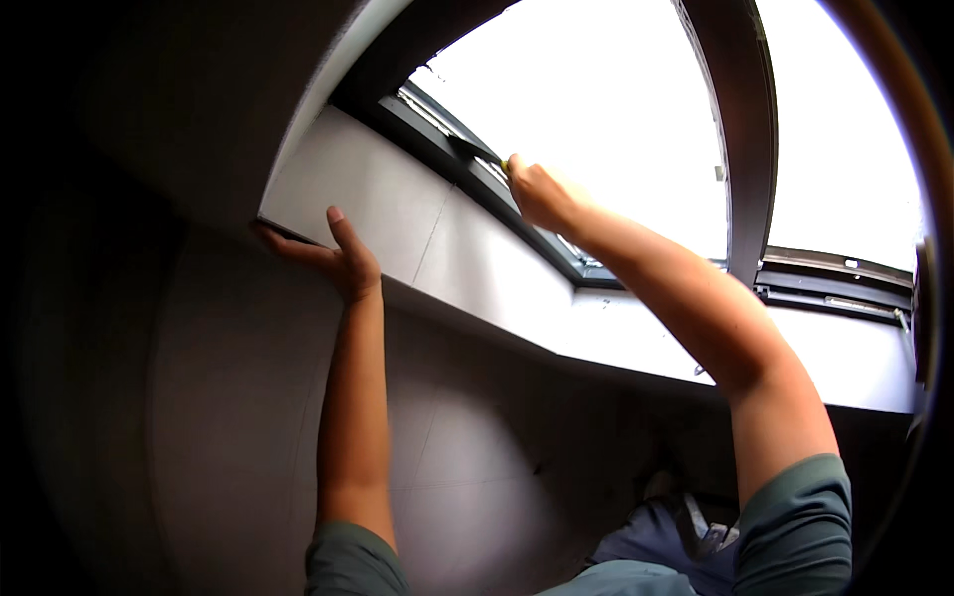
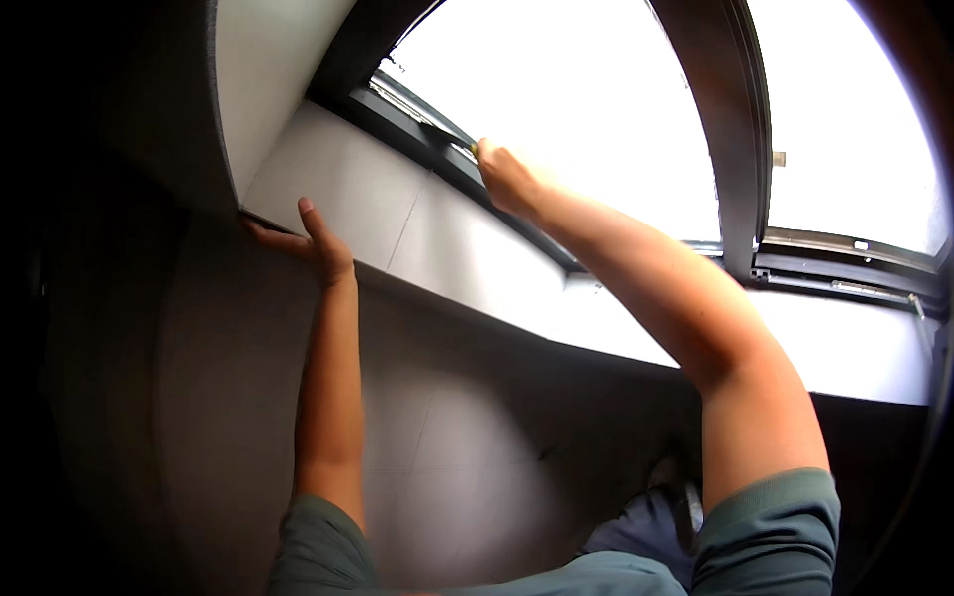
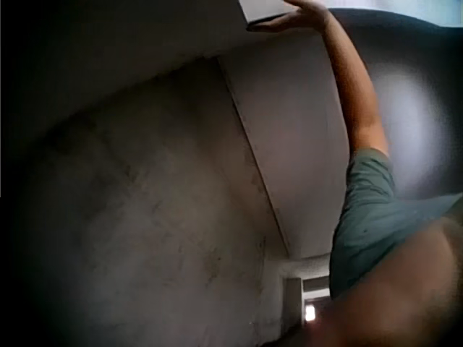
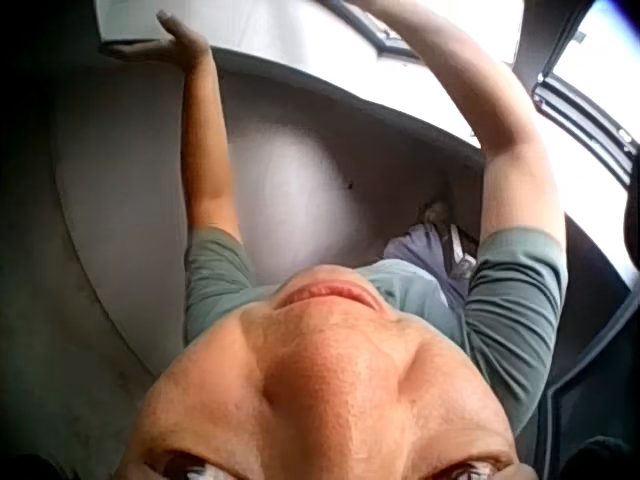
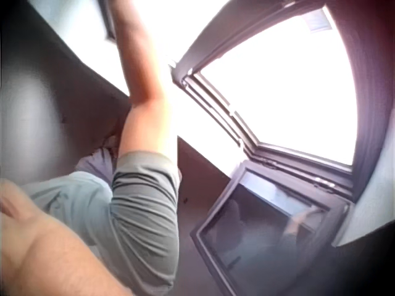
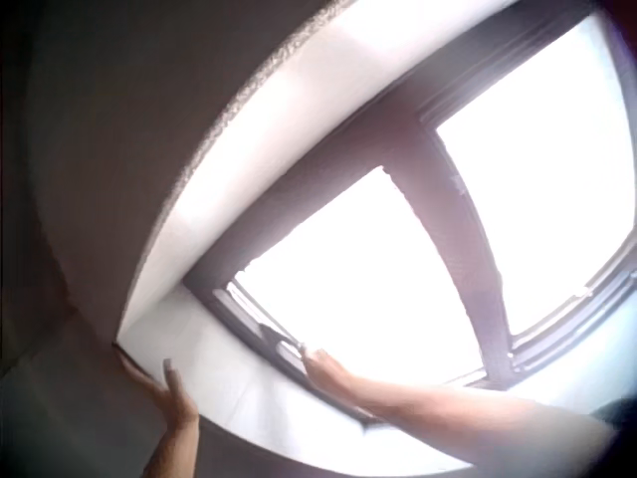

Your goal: The person uses a scraper to remove debris and residue from the frame and glass of a skylight window. They work along the edges and corners, occasionally wiping away loosened material with their hand.

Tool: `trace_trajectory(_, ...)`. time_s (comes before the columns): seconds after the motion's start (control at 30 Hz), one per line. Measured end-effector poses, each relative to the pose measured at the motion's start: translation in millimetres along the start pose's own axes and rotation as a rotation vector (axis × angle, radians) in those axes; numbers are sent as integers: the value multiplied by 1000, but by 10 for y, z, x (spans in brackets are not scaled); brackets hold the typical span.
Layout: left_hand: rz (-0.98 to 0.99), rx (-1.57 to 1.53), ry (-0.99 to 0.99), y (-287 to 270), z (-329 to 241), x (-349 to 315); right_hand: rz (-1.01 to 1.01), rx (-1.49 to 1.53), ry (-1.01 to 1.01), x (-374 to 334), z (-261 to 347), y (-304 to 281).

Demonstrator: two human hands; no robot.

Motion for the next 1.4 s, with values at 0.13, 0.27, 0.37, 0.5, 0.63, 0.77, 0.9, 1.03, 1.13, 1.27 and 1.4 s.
trace_trajectory(0.13,14,24,10,29,-23,-49,47,15,-10,-173,-181,-197)
trace_trajectory(0.27,2,116,14,-22,-54,-21,92,-65,-6,-527,-428,-418)
trace_trajectory(0.37,-4,98,12,-36,-57,6,-50,202,114,-694,-356,-695)
trace_trajectory(0.5,31,-3,-47,23,-135,-2,-126,446,236,-393,-98,-935)
trace_trajectory(0.63,23,13,-23,-1,-69,-7,-183,184,113,-44,298,-1065)
trace_trajectory(0.77,-13,32,-74,-2,-16,-42,-86,137,107,196,665,-1095)
trace_trajectory(0.9,-22,51,-108,-26,-61,-22,-2,75,110,361,760,-1204)
trace_trajectory(1.03,44,50,-100,-27,-101,-44,6,-204,3,671,937,-1211)
trace_trajectory(1.13,48,119,-96,-60,-96,-56,11,-246,-217,704,957,-1272)
trace_trajectory(1.27,35,114,-55,-49,-61,-23,-99,-313,-180,742,984,-1117)
trace_trajectory(1.4,23,63,-62,-6,-64,-22,20,-206,15,720,967,-893)
Point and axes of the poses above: each hand's wrist, its own x-axis towards the middle knuckle, its own y-axis out of the palm, z = x × y, the point moved 4 cm from there along x, towards the middle knuckle, and after that the axes turned 9 degrees about -z, right-handed, at the moved point
